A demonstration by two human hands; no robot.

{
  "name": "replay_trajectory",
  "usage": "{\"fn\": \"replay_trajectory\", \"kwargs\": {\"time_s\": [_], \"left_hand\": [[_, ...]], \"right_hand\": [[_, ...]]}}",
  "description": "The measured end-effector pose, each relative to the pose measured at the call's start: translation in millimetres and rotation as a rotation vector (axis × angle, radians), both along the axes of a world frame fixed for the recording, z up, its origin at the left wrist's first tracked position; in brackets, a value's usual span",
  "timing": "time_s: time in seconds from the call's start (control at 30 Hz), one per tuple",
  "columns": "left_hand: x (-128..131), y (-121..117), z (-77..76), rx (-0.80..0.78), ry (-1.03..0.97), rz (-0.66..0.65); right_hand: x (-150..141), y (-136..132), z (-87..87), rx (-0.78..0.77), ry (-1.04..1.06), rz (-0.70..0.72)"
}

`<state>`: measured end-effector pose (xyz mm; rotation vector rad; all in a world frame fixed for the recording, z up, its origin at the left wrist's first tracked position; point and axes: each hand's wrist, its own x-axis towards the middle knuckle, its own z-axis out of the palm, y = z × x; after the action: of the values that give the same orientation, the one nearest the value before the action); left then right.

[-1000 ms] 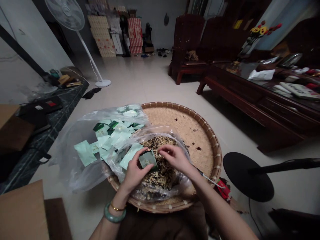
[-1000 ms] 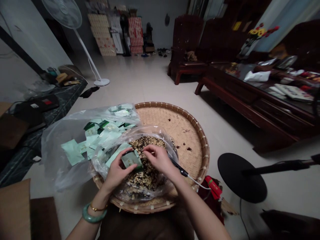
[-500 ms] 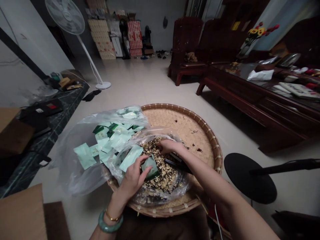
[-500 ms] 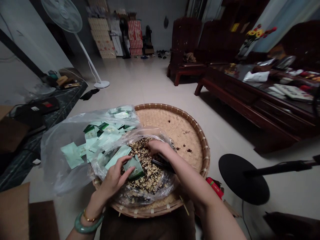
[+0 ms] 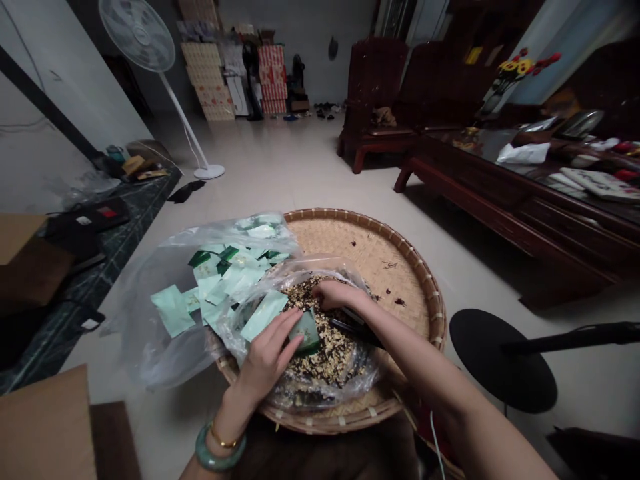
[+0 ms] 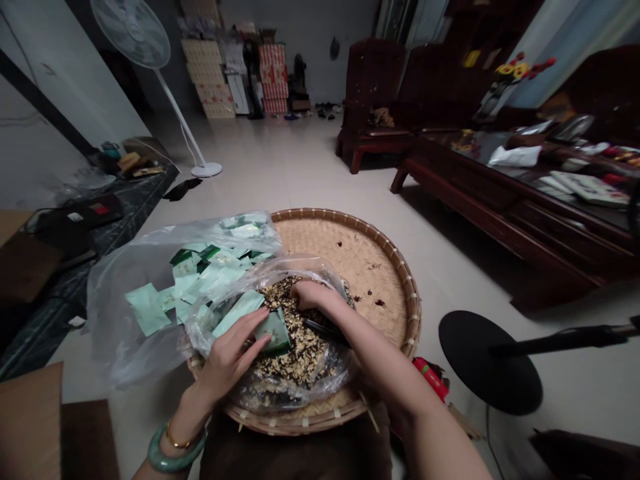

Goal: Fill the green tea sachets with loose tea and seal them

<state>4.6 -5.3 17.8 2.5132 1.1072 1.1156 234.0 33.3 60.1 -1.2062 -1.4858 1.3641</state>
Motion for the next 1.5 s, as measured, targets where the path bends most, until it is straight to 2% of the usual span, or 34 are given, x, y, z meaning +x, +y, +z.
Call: {"fn": "replay_trajectory", "kwargs": {"time_s": [0.2, 0.37, 0.47, 0.63, 0.7, 0.8, 0.9, 1.0, 1.23, 1.33, 1.43, 1.5], "left_hand": [[-1.8, -1.7, 1.4, -0.094, -0.027, 0.066], [0.9, -1.1, 7.6, -0.100, -0.050, 0.042], [2.7, -0.8, 12.5, -0.121, -0.052, 0.032], [5.1, 0.5, 15.7, -0.118, -0.017, 0.010], [5.8, 1.7, 14.6, -0.106, -0.010, 0.014], [6.5, 3.3, 13.2, -0.085, -0.011, 0.012], [6.5, 3.7, 13.7, -0.088, -0.028, -0.011], [6.1, 3.3, 14.6, -0.099, -0.040, -0.016], [3.8, 4.0, 14.3, -0.093, -0.046, -0.015], [2.4, 4.0, 15.1, -0.069, -0.053, -0.025], [1.8, 3.6, 16.0, -0.051, -0.063, -0.027], [2.1, 3.5, 16.5, -0.046, -0.068, -0.029]], "right_hand": [[-11.8, 57.9, -25.4, -0.094, -0.067, 0.152], [-3.4, 61.5, -38.7, -0.185, -0.063, 0.283], [1.0, 52.5, -28.7, -0.230, 0.022, 0.310], [-8.5, 33.9, 14.1, -0.247, 0.204, 0.375], [-16.2, 26.9, 28.7, -0.175, 0.142, 0.425], [-25.7, 18.8, 39.2, 0.009, -0.095, 0.446], [-30.1, 13.6, 39.0, 0.182, -0.282, 0.419], [-31.4, 10.1, 36.3, 0.231, -0.298, 0.413], [-27.3, 14.9, 30.9, 0.101, -0.195, 0.346], [-20.6, 23.5, 25.3, 0.021, -0.107, 0.254], [-15.9, 26.1, 23.3, 0.144, -0.228, 0.126], [-16.2, 22.2, 26.1, 0.267, -0.340, 0.175]]}}
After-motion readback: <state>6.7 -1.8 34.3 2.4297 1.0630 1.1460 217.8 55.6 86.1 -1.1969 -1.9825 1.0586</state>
